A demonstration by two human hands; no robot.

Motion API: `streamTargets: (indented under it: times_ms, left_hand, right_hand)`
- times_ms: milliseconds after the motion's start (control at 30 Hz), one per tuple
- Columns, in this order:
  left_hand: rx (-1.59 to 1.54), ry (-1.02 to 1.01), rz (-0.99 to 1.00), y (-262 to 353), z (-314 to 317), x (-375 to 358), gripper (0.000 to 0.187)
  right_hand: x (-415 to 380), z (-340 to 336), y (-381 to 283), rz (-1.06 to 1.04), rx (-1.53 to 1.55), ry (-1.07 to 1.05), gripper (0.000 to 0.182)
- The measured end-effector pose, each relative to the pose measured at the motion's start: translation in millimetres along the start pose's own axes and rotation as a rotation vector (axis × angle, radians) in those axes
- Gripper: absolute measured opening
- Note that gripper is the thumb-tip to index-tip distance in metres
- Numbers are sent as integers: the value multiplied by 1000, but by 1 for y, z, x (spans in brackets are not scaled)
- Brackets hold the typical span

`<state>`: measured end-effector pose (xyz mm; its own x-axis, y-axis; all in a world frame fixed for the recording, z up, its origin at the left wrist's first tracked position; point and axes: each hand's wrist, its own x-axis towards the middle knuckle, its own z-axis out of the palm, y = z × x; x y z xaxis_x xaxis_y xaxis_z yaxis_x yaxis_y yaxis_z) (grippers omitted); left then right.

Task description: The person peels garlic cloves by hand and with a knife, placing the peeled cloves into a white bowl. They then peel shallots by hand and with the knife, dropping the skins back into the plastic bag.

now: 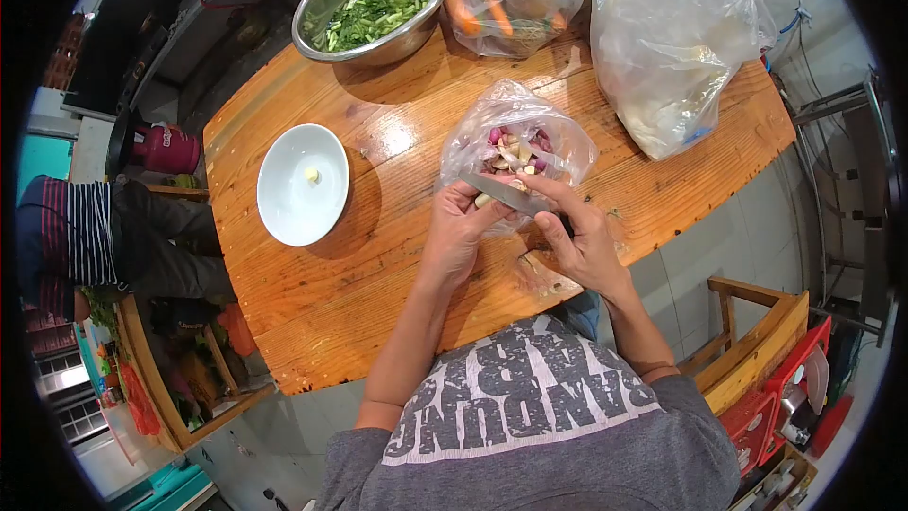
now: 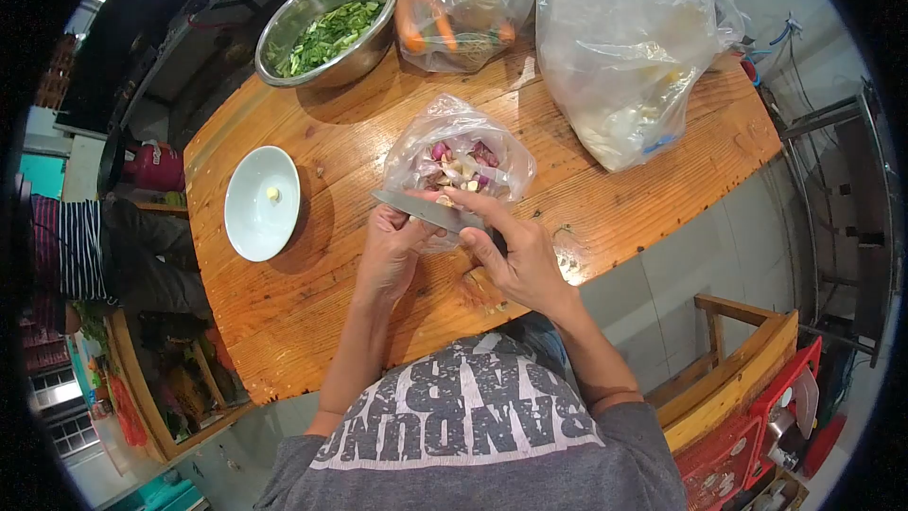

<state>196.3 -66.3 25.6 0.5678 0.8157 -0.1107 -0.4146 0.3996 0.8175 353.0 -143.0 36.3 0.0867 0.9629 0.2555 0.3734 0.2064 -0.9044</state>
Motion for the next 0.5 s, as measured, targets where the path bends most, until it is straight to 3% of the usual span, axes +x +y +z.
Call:
streamTargets:
  times_ms: [67,167,500]
  left_hand:
    - [2,7,-8,1,-1,-1,19]
    - [57,30,24,2,2,1,18]
    - [183,71,63,7,8,-2,13]
  right_hand:
    - [0,0,-6,48,41,-29,33]
    - [1,8,12,-70,117,43,30]
    - [-2,9,4,68,259,-11,22]
